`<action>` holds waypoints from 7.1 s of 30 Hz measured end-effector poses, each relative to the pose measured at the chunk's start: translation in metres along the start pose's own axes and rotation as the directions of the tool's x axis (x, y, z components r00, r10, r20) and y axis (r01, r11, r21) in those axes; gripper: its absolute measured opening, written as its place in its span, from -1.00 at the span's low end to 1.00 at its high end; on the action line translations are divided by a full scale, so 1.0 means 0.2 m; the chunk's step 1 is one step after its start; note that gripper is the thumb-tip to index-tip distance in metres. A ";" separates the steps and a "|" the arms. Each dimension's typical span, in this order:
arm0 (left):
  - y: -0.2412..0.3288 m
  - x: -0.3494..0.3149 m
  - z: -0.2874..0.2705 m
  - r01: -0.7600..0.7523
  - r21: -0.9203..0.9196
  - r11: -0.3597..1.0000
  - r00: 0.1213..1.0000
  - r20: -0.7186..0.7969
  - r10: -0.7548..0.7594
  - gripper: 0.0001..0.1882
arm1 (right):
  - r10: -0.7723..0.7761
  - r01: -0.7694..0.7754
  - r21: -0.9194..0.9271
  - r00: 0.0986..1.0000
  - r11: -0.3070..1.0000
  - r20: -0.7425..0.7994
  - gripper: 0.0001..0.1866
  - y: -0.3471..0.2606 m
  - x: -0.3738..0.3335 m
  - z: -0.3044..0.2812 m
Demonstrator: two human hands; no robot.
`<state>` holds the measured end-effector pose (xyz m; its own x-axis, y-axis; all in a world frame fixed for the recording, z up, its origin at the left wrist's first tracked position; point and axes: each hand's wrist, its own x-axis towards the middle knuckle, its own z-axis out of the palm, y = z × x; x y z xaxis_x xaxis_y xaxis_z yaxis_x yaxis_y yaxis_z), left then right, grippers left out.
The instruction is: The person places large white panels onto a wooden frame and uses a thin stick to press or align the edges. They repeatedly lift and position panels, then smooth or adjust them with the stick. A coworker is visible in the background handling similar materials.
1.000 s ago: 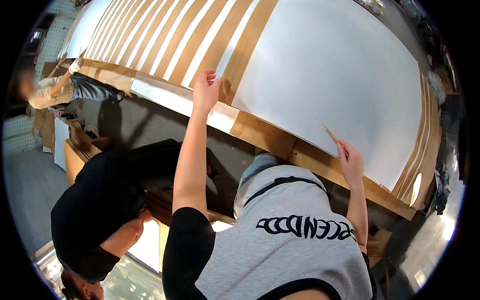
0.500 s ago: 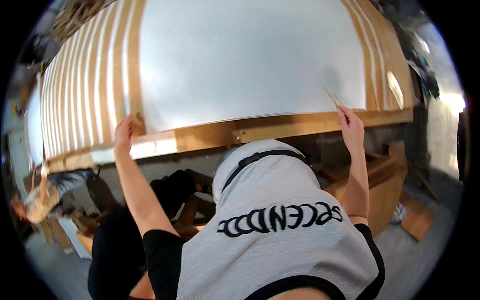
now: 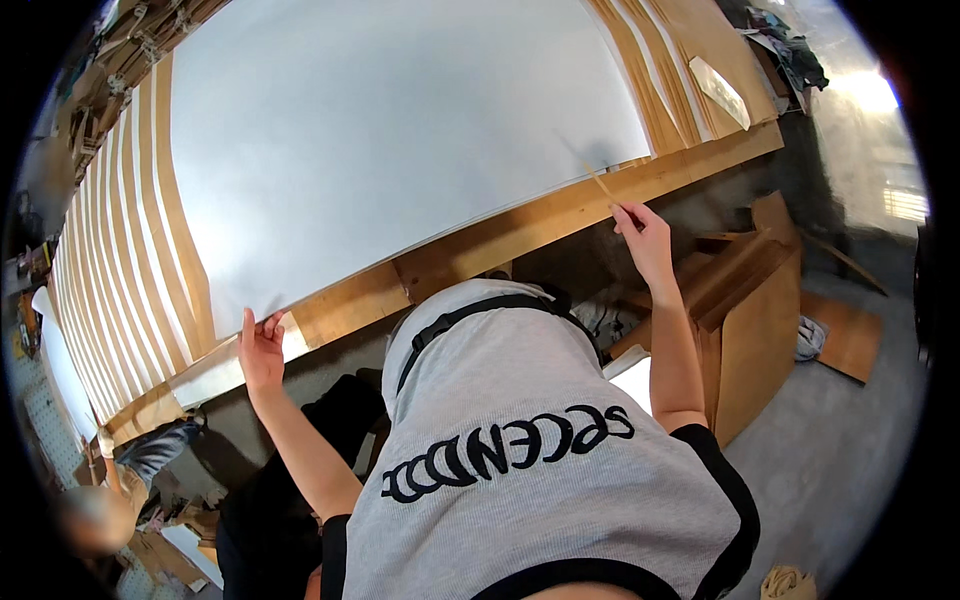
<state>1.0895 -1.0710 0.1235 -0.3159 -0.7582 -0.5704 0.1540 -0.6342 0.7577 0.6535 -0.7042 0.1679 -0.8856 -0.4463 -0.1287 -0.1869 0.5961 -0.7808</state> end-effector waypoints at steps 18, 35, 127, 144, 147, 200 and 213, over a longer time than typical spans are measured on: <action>0.13 0.05 0.10 0.041 -0.172 0.984 0.982 -0.175 -0.071 -0.92 | 0.274 -0.476 0.562 0.871 0.676 0.407 -0.74 -0.02 0.19 0.21; 0.01 0.19 -0.10 0.047 0.329 0.943 0.945 -0.320 0.064 -0.86 | 0.346 -0.350 0.470 0.933 0.810 0.097 -0.73 0.10 0.31 0.30; -0.05 0.12 0.00 -0.121 0.233 0.965 0.839 -0.495 0.225 -0.77 | -0.080 0.058 -0.304 0.995 0.951 -0.058 -0.84 0.23 0.65 0.16; -0.02 0.24 -0.43 -0.057 0.714 0.698 0.494 -0.588 0.641 -0.75 | 0.289 -0.336 0.689 0.939 0.642 0.189 -0.71 -0.04 0.36 0.07; 0.00 0.24 -0.43 -0.064 0.732 0.679 0.486 -0.571 0.661 -0.76 | 0.298 -0.309 0.514 0.949 0.800 0.106 -0.64 0.05 0.41 0.10; 0.11 0.36 -0.38 0.014 0.843 0.537 0.552 -0.455 0.699 -0.74 | 0.312 -0.255 0.537 0.950 0.804 -0.016 -0.61 0.12 0.42 0.28; -0.13 -0.03 0.10 -0.155 0.988 -0.014 0.599 0.105 0.794 -0.55 | 0.260 -0.248 0.486 0.965 0.838 0.043 -0.64 0.18 0.47 0.24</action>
<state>1.0689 -1.0478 0.1135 -0.1655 -0.9417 0.2929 -0.8780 0.2760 0.3911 0.5837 -0.7562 0.0984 -0.8845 -0.3041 -0.3539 0.2695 0.2861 -0.9195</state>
